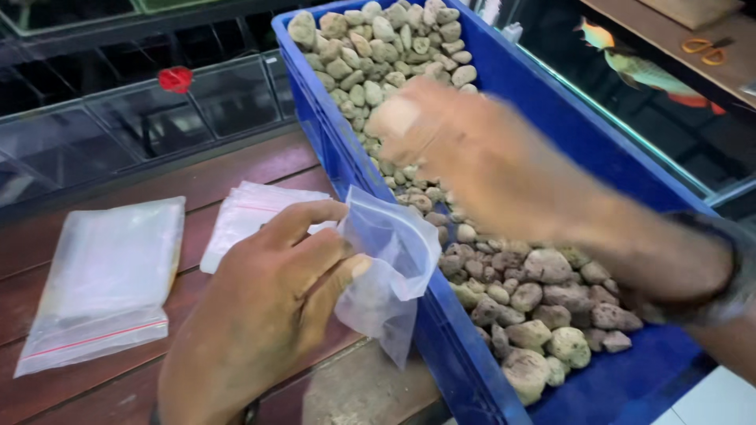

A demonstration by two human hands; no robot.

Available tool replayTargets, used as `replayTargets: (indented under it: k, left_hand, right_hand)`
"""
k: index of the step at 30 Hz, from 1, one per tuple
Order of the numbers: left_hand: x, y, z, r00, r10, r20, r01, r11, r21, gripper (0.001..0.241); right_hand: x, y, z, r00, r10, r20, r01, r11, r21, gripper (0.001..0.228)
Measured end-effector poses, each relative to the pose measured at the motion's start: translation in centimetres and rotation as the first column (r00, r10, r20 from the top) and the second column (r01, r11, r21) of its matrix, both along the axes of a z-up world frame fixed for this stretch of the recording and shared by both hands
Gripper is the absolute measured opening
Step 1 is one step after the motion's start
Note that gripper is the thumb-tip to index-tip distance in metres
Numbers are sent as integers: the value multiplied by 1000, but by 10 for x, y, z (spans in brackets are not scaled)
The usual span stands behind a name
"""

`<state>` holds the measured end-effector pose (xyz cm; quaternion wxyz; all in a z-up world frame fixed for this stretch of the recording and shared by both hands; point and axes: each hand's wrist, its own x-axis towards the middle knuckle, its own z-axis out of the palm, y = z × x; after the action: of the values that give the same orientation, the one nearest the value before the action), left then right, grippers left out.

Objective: The person scoops porous rocks from a blue plastic bin by hand and places them into small zip-lock bags. They then seal the bags and place them into a larger green basin.

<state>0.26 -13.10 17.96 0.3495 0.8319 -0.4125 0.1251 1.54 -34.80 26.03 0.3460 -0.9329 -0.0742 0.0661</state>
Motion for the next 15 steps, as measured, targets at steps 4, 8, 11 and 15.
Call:
replayTargets:
  k: [4,8,11,15]
  left_hand:
    - [1,3,-5,996,62,65,-67,995,69,22]
    - [-1,5,-4,993,106,47,-111,987,117,25]
    - [0,7,-8,990,100,96,-113,983,147,18]
    - [4,9,-13,987,78,140,-97,985,139,6]
  right_hand:
    - [34,-58,-50,984,19,-178,-98,889,-447,22]
    - [33,-87,-92,816,-161,-555,-402,533,-745,62]
    - [34,-107,-115,839,-42,-543,-452,501,-738,60]
    - [27,-97,-110,828,-87,-554,-424,550,-720,65]
